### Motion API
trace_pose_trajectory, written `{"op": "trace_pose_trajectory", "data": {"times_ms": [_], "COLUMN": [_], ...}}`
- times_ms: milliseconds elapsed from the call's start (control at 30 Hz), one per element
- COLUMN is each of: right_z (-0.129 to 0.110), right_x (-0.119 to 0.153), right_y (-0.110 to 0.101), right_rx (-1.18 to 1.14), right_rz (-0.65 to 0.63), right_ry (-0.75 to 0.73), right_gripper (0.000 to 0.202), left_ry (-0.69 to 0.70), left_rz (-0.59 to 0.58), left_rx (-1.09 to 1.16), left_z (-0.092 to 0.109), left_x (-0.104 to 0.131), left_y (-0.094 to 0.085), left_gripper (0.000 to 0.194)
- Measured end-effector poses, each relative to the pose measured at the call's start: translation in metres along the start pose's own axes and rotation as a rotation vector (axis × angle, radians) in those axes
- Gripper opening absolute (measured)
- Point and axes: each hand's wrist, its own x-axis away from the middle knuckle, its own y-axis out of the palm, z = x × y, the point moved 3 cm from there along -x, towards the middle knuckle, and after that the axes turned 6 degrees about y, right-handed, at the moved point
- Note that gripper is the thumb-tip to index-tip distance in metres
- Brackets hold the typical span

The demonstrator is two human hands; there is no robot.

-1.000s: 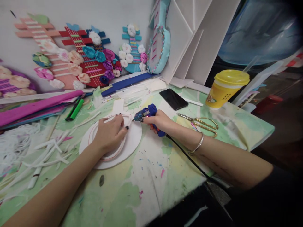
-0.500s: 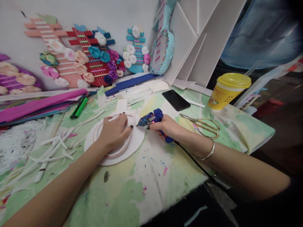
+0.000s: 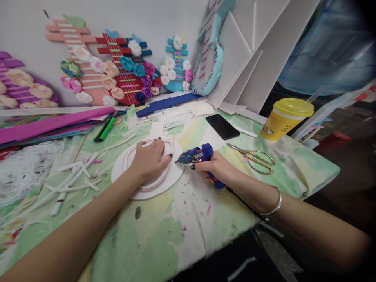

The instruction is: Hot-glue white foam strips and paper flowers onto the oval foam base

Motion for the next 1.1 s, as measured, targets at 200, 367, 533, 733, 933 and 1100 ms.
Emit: {"op": "trace_pose_trajectory", "data": {"times_ms": [200,367,533,733,933,1100], "right_z": [0.008,0.009,0.01,0.013,0.012,0.007], "right_x": [0.004,0.012,0.018,0.023,0.029,0.035], "right_y": [0.007,0.017,0.024,0.033,0.037,0.021], "right_rx": [0.027,0.021,0.037,0.083,0.135,0.11], "right_rz": [0.003,-0.038,-0.064,-0.108,-0.122,-0.06], "right_ry": [0.027,0.051,0.038,0.031,0.033,-0.016], "right_gripper": [0.024,0.017,0.014,0.024,0.026,0.018], "left_ry": [-0.005,-0.002,0.012,0.01,-0.001,0.004], "left_rz": [0.009,0.024,0.033,0.047,0.047,0.05], "left_rx": [-0.008,-0.008,-0.016,0.006,0.019,0.008], "left_z": [0.0,-0.001,-0.001,0.0,0.0,0.0], "left_x": [0.0,0.0,0.0,0.0,0.0,0.001], "left_y": [-0.001,0.0,0.001,0.001,0.0,0.0], "left_gripper": [0.024,0.026,0.027,0.029,0.029,0.03]}}
